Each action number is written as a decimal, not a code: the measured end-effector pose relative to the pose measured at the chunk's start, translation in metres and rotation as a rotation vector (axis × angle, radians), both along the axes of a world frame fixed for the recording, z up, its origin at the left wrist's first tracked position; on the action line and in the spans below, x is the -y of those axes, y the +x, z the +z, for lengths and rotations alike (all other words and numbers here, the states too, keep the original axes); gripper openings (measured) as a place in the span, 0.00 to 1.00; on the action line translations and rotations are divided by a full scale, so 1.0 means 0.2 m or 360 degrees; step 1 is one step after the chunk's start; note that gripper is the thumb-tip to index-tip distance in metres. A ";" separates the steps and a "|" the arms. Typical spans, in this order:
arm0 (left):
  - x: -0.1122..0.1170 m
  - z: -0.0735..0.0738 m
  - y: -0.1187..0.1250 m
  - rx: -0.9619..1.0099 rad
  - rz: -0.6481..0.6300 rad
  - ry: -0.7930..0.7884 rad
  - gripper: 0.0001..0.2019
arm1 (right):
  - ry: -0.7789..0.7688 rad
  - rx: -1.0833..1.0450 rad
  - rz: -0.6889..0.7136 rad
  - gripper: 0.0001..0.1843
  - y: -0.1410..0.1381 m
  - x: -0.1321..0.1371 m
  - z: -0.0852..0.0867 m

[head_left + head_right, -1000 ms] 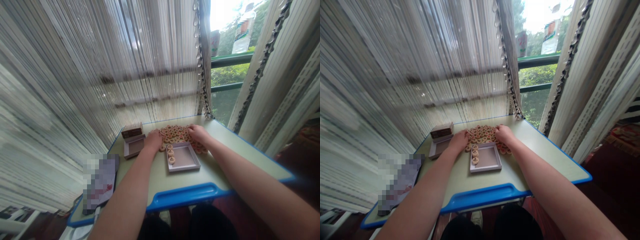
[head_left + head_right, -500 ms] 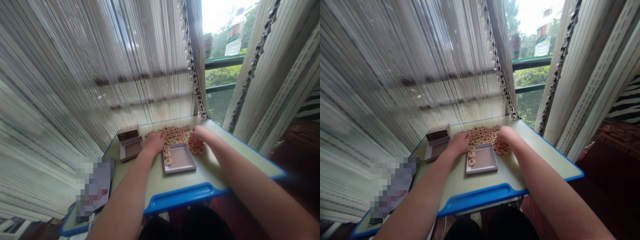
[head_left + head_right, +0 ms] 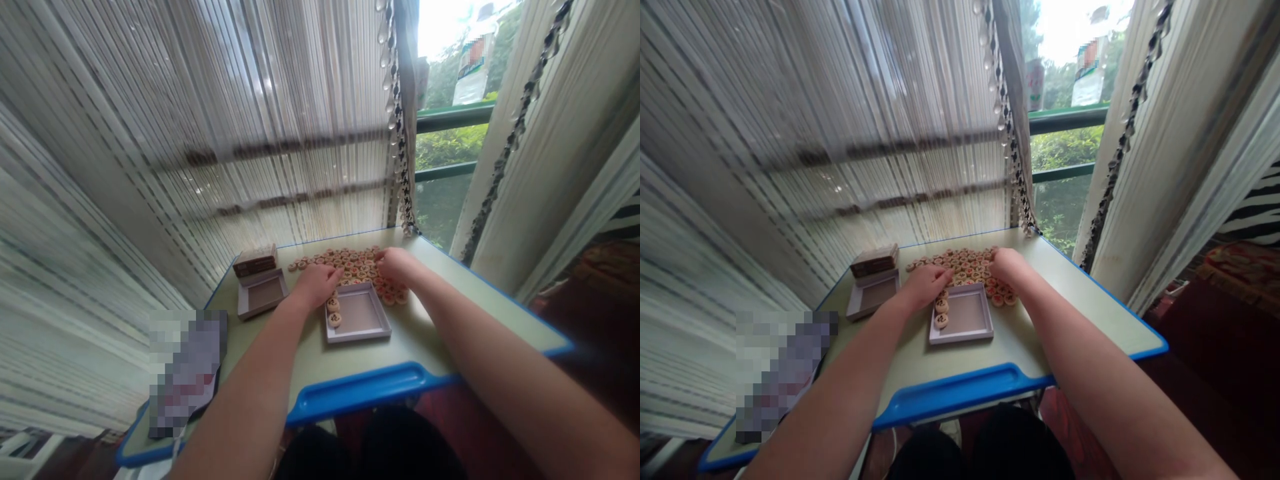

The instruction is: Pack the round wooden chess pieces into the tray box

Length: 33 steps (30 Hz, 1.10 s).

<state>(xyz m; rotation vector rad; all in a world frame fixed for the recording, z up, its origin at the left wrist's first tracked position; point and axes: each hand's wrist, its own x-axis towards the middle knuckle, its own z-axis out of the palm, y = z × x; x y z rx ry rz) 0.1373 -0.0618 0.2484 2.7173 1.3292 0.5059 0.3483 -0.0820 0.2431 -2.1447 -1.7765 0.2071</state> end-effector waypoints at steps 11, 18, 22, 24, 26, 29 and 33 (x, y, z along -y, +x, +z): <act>0.00 0.01 0.00 0.0096 0.0032 -0.0089 0.29 | 0.0203 0.0005 0.0394 0.11 -0.08 -0.02 -0.06; 0.00 0.01 -0.01 0.0061 0.0101 -0.0065 0.28 | 0.0166 0.0036 0.0290 0.13 -0.07 -0.02 -0.06; 0.00 0.01 -0.01 0.0046 0.0127 -0.0077 0.27 | 0.0161 0.0039 0.0291 0.14 -0.07 -0.02 -0.06; 0.00 0.01 -0.01 0.0047 0.0133 -0.0056 0.27 | 0.0180 0.0027 0.0299 0.15 -0.07 -0.02 -0.06; 0.00 0.01 -0.01 0.0048 0.0149 -0.0037 0.28 | 0.0249 0.0031 0.0295 0.15 -0.06 -0.02 -0.06; 0.00 0.02 -0.02 0.0029 0.0214 0.0015 0.28 | 0.0377 0.0100 0.0214 0.15 -0.03 -0.03 -0.06; 0.01 0.03 -0.02 -0.0024 0.0311 0.0074 0.27 | 0.0273 0.0234 0.0081 0.15 0.00 -0.03 -0.07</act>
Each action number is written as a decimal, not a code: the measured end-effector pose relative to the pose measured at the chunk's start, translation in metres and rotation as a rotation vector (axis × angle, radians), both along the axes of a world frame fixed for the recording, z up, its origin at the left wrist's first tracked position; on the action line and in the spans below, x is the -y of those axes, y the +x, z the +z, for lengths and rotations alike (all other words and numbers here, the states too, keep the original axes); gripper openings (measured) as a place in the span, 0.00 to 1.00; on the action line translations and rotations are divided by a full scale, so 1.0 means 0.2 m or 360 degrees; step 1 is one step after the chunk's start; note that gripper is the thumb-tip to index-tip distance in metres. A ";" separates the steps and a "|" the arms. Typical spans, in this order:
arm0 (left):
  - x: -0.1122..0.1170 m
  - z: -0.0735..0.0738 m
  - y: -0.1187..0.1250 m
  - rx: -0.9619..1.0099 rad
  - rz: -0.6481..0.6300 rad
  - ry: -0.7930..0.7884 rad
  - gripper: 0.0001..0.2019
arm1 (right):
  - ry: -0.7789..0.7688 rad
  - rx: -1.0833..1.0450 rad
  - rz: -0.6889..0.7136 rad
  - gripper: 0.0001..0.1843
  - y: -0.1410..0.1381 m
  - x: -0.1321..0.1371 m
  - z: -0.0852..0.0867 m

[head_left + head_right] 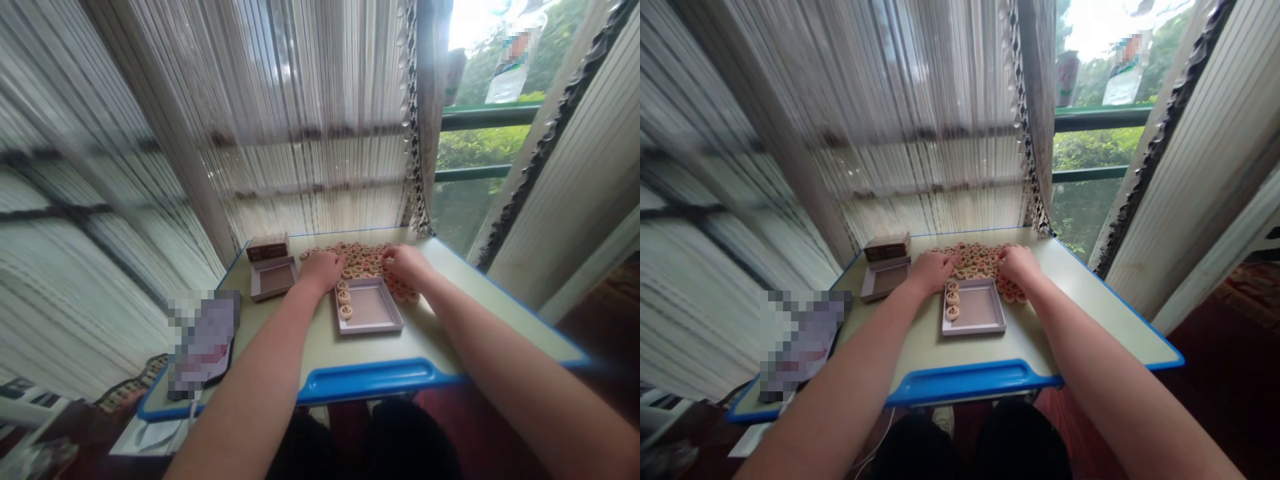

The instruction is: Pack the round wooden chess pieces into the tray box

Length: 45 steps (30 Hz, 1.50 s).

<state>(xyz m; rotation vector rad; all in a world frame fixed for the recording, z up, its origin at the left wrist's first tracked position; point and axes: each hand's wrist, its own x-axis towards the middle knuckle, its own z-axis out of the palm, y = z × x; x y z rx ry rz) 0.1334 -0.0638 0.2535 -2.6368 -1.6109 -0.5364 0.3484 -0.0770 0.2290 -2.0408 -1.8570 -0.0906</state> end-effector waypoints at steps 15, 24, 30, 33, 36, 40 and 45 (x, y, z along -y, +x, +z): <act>0.02 0.02 0.01 -0.0160 0.0080 -0.0069 0.23 | 0.0146 -0.0167 0.0751 0.12 -0.11 0.00 -0.02; -0.01 -0.02 0.01 -0.0175 -0.0036 -0.0018 0.18 | -0.0169 -0.0101 -0.0072 0.19 0.05 -0.02 0.01; -0.03 -0.03 -0.01 -0.0233 -0.0176 -0.0059 0.12 | -0.0150 -0.0134 -0.0020 0.18 0.03 -0.01 0.01; -0.04 -0.03 -0.02 -0.0234 -0.0185 -0.0078 0.13 | -0.0238 -0.0142 -0.0009 0.16 0.03 0.00 0.03; -0.05 -0.04 -0.03 -0.0226 -0.0149 -0.0073 0.13 | -0.0316 -0.0168 0.0030 0.16 0.03 0.00 0.03; -0.05 -0.04 -0.02 -0.0213 -0.0055 -0.0048 0.11 | -0.0299 -0.0238 -0.0077 0.18 0.06 -0.02 0.02; -0.04 -0.03 -0.02 -0.0196 -0.0022 -0.0099 0.09 | -0.0259 -0.0262 -0.0280 0.17 0.12 -0.03 0.02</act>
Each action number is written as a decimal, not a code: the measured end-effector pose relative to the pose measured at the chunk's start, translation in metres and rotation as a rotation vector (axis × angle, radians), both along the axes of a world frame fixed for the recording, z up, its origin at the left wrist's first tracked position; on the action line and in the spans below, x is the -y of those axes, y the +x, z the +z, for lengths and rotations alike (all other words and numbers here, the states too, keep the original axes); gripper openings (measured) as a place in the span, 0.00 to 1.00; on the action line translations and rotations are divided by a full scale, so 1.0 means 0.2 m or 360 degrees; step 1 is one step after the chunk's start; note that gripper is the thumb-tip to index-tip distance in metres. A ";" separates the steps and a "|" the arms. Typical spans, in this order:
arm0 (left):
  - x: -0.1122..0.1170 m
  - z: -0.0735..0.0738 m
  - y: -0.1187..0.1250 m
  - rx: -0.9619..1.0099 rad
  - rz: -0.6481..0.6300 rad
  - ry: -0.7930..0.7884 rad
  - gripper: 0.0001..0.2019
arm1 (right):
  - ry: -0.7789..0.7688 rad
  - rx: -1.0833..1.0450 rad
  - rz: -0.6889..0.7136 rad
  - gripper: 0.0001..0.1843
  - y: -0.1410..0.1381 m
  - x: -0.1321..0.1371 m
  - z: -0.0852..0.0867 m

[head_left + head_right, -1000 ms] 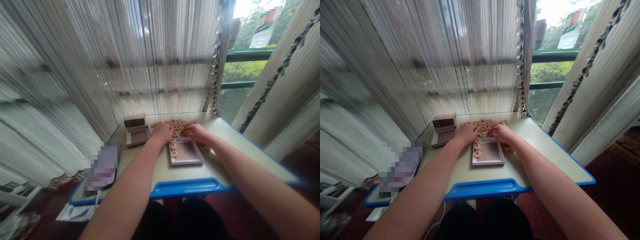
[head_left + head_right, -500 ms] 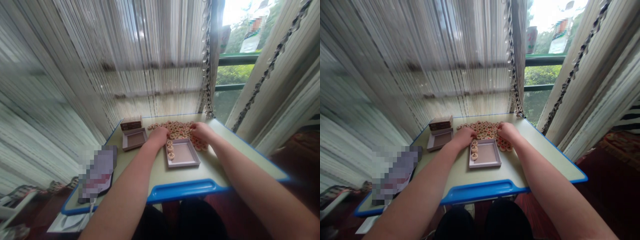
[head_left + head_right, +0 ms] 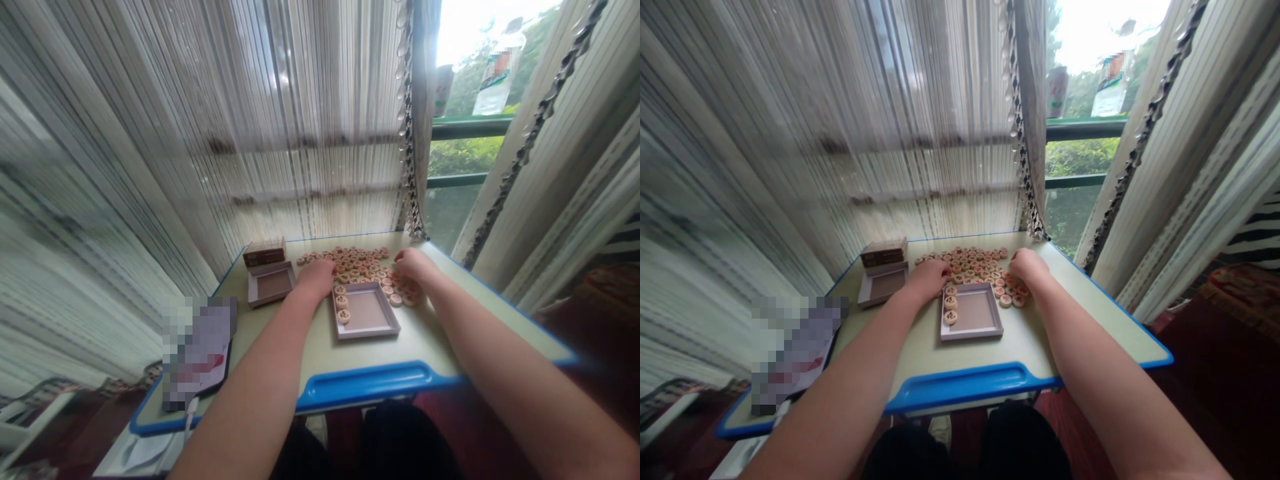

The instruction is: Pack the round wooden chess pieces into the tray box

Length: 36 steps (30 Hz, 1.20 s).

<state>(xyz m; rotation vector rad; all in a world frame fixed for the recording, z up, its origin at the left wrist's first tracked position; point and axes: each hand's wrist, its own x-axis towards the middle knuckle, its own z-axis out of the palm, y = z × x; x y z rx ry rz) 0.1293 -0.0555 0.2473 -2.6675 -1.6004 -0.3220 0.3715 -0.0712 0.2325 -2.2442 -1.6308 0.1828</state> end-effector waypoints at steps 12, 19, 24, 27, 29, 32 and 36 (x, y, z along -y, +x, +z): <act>0.01 0.01 0.00 -0.0053 -0.0017 0.0030 0.12 | -0.0030 -0.0078 0.0275 0.14 -0.07 0.03 0.02; 0.01 0.01 0.01 0.0011 -0.0089 0.0135 0.13 | -0.0067 -0.0029 0.0562 0.12 -0.09 0.07 0.07; 0.02 0.02 0.01 0.0002 -0.0067 0.0075 0.12 | -0.0119 -0.0054 0.0628 0.13 -0.09 0.07 0.08; 0.01 0.01 0.01 0.0011 -0.0057 0.0077 0.12 | -0.0151 -0.0045 0.0652 0.13 -0.08 0.08 0.08; 0.01 0.01 0.01 0.0011 -0.0073 0.0087 0.12 | -0.0148 0.0005 0.0644 0.12 -0.08 0.08 0.09; 0.01 0.01 0.01 0.0025 -0.0113 0.0101 0.13 | -0.0075 0.0114 0.0621 0.12 -0.09 0.08 0.08; 0.02 0.01 0.01 0.0099 -0.0138 0.0128 0.14 | 0.0081 0.0107 0.0594 0.10 -0.11 0.09 0.09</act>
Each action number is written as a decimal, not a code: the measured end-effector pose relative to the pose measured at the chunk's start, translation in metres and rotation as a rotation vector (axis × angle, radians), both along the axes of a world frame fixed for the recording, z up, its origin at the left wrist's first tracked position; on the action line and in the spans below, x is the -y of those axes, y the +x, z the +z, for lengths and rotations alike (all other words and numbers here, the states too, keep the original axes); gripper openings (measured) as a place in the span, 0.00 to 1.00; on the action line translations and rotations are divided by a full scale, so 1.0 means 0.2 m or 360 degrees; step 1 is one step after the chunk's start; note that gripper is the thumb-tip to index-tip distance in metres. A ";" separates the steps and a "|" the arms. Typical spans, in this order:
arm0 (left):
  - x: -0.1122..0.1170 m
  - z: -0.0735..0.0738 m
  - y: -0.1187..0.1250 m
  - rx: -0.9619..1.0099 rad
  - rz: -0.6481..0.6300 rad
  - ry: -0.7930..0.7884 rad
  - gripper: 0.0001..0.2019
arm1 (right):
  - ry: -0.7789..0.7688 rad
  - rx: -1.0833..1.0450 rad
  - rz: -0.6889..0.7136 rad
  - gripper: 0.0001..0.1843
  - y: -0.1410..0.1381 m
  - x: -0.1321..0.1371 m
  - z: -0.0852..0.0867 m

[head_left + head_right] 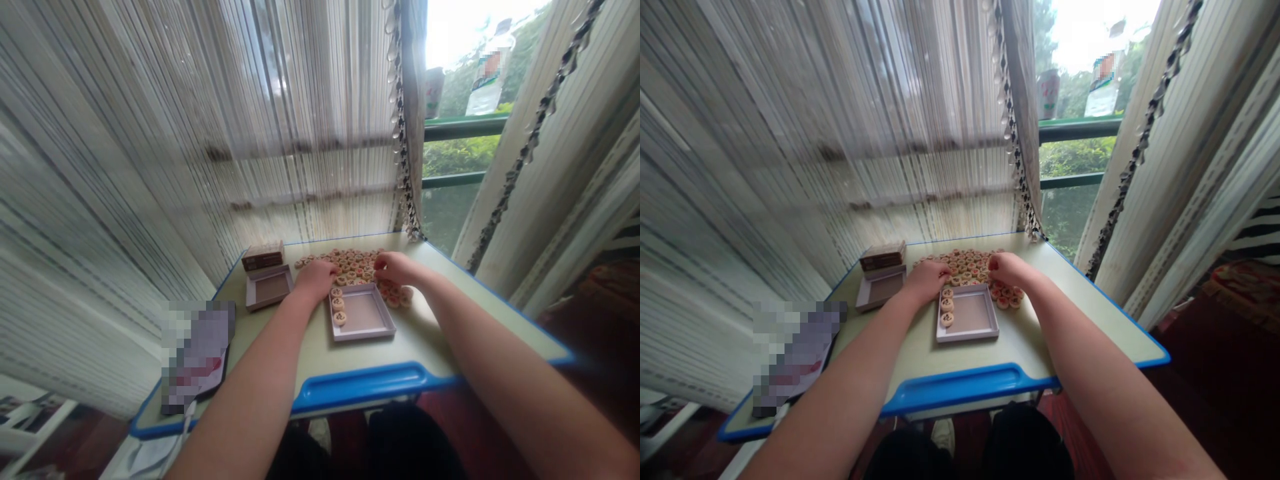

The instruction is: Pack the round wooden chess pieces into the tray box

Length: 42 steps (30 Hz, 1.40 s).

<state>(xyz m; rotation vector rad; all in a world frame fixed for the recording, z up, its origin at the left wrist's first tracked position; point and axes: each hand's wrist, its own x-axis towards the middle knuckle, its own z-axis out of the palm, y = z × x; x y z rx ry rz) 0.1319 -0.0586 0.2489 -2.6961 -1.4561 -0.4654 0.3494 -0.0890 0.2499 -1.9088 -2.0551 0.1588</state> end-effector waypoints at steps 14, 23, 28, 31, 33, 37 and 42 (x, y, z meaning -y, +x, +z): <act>0.00 0.03 -0.01 0.0366 0.0330 0.0089 0.17 | -0.0095 -0.0076 0.0698 0.07 -0.22 0.15 0.05; 0.07 0.06 0.02 0.0166 0.0394 0.0171 0.20 | -0.0171 0.0105 0.0667 0.14 -0.20 0.19 0.07; 0.07 0.06 0.02 0.0136 0.0383 0.0173 0.20 | -0.0283 0.0120 0.0633 0.10 -0.21 0.20 0.06; 0.06 0.05 0.02 0.0138 0.0355 0.0192 0.19 | -0.0265 0.0121 0.0627 0.10 -0.22 0.21 0.07; 0.06 0.05 0.02 0.0141 0.0336 0.0194 0.17 | -0.0256 0.0127 0.0628 0.09 -0.22 0.22 0.07; 0.05 0.04 0.02 0.0138 0.0319 0.0180 0.17 | -0.0299 0.0110 0.0638 0.12 -0.22 0.22 0.07; 0.06 0.06 0.02 0.0091 0.0457 0.0068 0.17 | -0.0093 0.0150 0.0721 0.14 -0.21 0.20 0.05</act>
